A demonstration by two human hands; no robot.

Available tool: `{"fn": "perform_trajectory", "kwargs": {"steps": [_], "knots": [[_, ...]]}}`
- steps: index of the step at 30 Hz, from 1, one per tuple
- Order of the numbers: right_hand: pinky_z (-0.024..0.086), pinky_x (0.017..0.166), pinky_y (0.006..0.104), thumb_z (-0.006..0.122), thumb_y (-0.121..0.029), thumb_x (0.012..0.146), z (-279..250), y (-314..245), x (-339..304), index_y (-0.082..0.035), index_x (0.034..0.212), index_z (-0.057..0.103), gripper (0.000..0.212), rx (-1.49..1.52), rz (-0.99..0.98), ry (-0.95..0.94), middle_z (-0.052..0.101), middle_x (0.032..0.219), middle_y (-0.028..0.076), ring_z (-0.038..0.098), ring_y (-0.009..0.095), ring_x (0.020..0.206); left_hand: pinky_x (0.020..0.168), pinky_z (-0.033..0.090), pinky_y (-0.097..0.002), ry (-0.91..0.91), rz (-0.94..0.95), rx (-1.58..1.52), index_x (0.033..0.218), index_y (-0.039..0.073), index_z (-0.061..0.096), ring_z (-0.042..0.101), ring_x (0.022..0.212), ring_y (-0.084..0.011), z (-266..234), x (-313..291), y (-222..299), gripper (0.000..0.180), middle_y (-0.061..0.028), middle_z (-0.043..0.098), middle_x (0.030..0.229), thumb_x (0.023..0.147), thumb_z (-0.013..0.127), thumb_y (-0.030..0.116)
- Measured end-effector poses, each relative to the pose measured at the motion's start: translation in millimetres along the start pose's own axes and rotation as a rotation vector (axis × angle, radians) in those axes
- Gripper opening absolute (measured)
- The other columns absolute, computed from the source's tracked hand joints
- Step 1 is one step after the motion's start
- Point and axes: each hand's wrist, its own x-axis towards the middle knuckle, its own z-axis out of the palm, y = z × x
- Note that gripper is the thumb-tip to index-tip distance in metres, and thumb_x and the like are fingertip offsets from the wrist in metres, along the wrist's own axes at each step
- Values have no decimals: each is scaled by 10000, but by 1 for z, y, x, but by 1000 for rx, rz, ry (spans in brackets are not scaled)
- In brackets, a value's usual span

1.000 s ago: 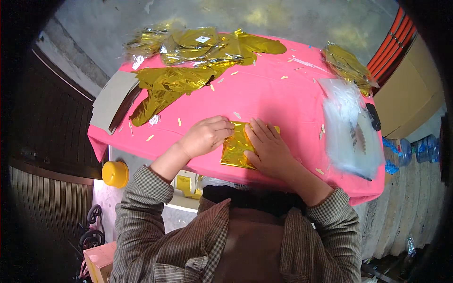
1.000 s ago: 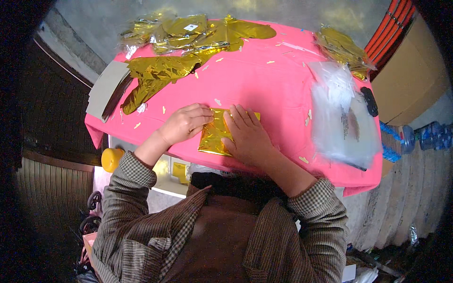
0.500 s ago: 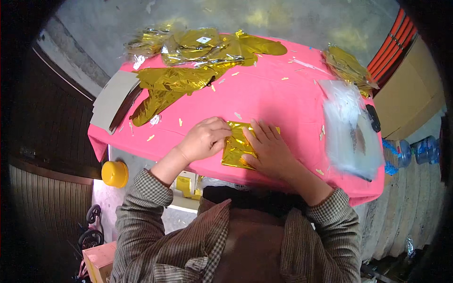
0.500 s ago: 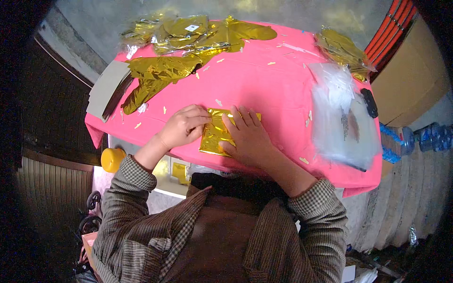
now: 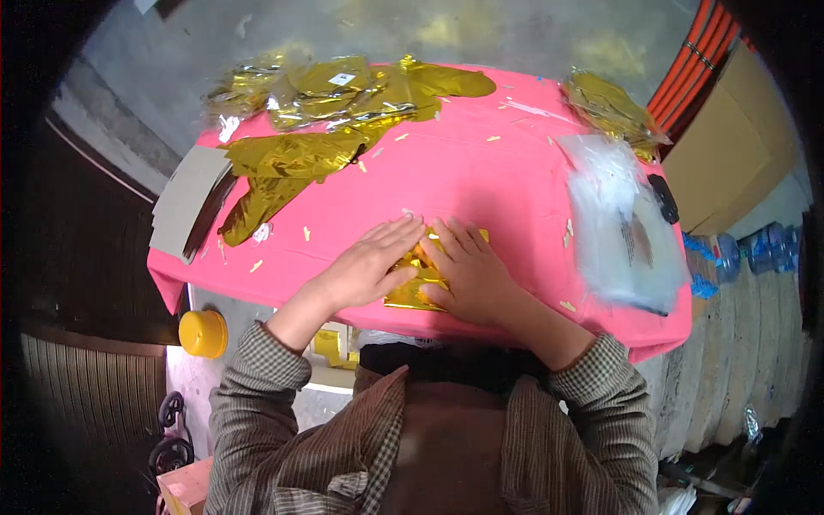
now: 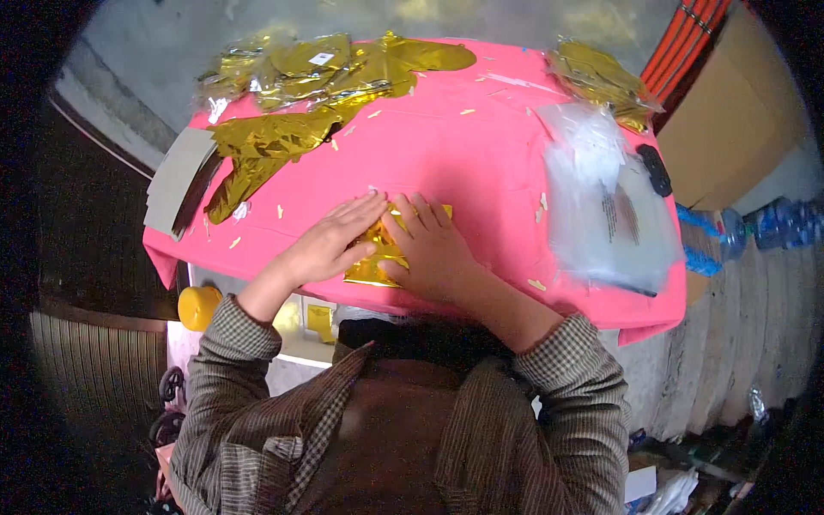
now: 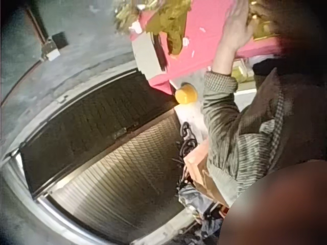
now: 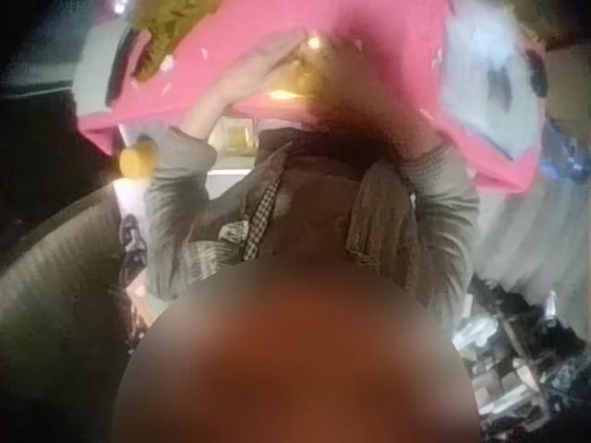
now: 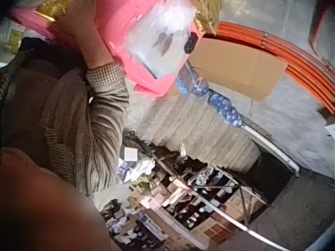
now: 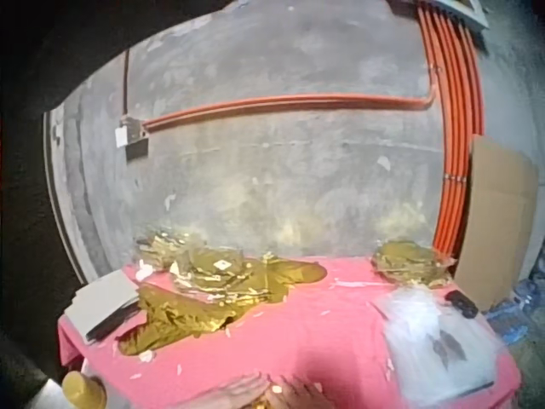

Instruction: The person folds and flattens deflated gold mylar balloons by hand on a workbench.

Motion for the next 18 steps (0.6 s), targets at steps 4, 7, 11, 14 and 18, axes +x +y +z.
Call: {"fn": "perform_trajectory", "kwargs": {"steps": [4,7,11,14,18], "knots": [[187,1112,483,545,-409,840,-3,0,0,55,1353,337,722,55,-2,11,312,1414,248,253,393,1341,1130,196,-430,-44,0,101,1430,57,283,235,1382,-313,-3,-10,4,631,-170,260,1484,908,509,331],[187,1112,477,508,-342,876,-6,2,0,76,1346,330,653,101,1,25,309,1411,257,251,378,1349,1138,161,-437,-131,-20,142,1439,79,278,181,1403,-306,-7,-10,6,627,-163,206,1508,906,496,326],[196,1113,460,412,-265,934,-1,30,-1,84,1335,336,537,-116,-135,8,312,1408,260,270,353,1349,1137,154,-441,-148,-17,154,1443,108,283,162,1411,-293,-6,-10,6,612,-147,190,1518,910,486,330],[206,1122,418,309,-232,982,-16,51,-2,88,1361,302,496,350,87,-228,306,1429,247,282,334,1354,1136,159,-437,-133,-27,166,1438,112,295,165,1410,-286,-4,-12,5,611,-132,197,1518,916,484,368],[198,1128,342,261,-272,1010,-24,73,-17,76,1393,272,517,803,444,88,322,1444,216,291,288,1361,1134,164,-434,-104,-56,207,1428,100,311,170,1408,-282,1,-11,12,615,-130,204,1516,921,481,404]]}}
